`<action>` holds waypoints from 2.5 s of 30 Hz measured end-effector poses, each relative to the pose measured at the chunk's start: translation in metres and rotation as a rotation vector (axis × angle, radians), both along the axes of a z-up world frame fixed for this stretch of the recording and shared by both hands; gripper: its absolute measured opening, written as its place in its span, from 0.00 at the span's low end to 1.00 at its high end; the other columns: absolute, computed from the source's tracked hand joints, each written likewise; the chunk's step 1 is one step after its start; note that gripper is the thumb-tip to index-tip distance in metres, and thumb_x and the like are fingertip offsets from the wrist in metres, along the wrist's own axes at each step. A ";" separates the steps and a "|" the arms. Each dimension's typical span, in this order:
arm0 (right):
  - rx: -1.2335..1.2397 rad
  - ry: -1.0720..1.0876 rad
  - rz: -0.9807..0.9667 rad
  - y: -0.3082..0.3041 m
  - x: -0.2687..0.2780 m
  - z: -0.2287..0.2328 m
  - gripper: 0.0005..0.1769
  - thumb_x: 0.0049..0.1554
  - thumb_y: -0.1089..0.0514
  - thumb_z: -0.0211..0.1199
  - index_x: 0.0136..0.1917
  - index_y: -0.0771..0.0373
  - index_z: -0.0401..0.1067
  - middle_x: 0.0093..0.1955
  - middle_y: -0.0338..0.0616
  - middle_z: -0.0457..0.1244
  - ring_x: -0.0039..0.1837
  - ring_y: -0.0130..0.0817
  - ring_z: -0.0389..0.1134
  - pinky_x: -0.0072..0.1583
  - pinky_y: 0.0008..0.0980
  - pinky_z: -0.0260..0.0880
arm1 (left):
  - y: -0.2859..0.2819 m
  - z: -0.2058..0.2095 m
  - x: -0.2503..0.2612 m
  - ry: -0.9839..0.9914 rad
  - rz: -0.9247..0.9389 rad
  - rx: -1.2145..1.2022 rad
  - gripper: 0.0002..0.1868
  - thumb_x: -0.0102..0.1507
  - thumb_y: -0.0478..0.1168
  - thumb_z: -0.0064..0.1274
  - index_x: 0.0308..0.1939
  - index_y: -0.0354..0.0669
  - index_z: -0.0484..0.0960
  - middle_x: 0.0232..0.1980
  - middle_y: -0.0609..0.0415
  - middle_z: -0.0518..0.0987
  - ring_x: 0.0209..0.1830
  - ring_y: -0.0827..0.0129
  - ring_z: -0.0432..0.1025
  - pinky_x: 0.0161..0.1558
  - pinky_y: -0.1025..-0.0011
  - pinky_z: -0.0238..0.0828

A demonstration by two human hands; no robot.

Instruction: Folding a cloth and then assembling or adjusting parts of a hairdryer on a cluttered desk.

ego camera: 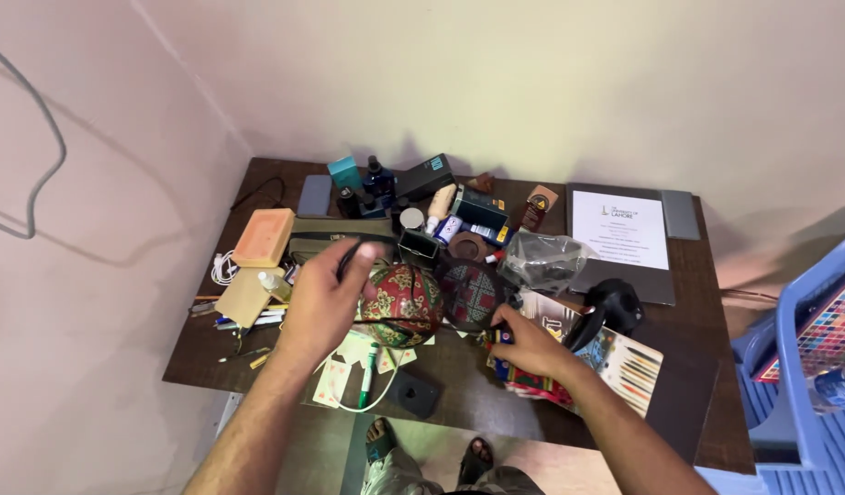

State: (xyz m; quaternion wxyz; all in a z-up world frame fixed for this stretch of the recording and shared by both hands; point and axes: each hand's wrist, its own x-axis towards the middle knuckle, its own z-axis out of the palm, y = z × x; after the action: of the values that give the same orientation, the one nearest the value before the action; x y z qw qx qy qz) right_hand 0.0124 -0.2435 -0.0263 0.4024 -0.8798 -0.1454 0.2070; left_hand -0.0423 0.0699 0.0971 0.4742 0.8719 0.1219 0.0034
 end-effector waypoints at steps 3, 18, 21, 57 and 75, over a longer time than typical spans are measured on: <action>-0.053 -0.055 -0.021 -0.013 -0.008 -0.006 0.33 0.45 0.55 0.67 0.65 0.42 0.71 0.53 0.50 0.73 0.59 0.54 0.73 0.59 0.45 0.72 | 0.007 -0.007 -0.008 0.093 -0.038 -0.012 0.14 0.70 0.51 0.49 0.41 0.49 0.85 0.30 0.47 0.87 0.34 0.56 0.84 0.42 0.61 0.78; -0.434 -1.003 -0.009 -0.025 -0.042 0.007 0.25 0.44 0.57 0.67 0.57 0.52 0.74 0.53 0.36 0.66 0.36 0.31 0.66 0.39 0.32 0.69 | 0.007 -0.085 -0.004 -0.154 -0.538 0.588 0.15 0.59 0.33 0.41 0.47 0.40 0.79 0.42 0.41 0.82 0.39 0.44 0.76 0.43 0.48 0.72; -0.401 -1.119 0.055 -0.026 -0.048 0.014 0.29 0.38 0.57 0.76 0.55 0.50 0.77 0.57 0.35 0.67 0.42 0.29 0.67 0.46 0.32 0.68 | -0.040 -0.045 0.021 -0.210 -0.509 0.081 0.16 0.63 0.39 0.49 0.53 0.48 0.84 0.52 0.56 0.83 0.51 0.62 0.74 0.55 0.66 0.69; 0.432 -0.690 -0.017 0.036 -0.004 0.116 0.11 0.46 0.63 0.77 0.43 0.65 0.79 0.41 0.51 0.69 0.43 0.50 0.71 0.48 0.45 0.70 | -0.091 -0.039 0.000 -0.158 -0.414 -0.716 0.32 0.65 0.22 0.41 0.75 0.36 0.61 0.43 0.36 0.82 0.29 0.60 0.81 0.31 0.72 0.84; 0.015 -0.391 -0.157 0.066 -0.065 0.173 0.27 0.45 0.55 0.65 0.60 0.58 0.75 0.62 0.40 0.60 0.56 0.38 0.70 0.58 0.38 0.72 | -0.078 0.001 -0.029 -0.423 -0.219 0.164 0.16 0.57 0.31 0.55 0.49 0.48 0.78 0.28 0.52 0.85 0.21 0.59 0.78 0.24 0.59 0.71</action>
State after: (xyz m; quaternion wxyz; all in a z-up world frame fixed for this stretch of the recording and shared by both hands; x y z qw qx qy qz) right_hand -0.0526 -0.1779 0.1467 0.3882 -0.9088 -0.1530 -0.0007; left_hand -0.0711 -0.0080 0.0983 0.4142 0.8955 -0.0760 0.1442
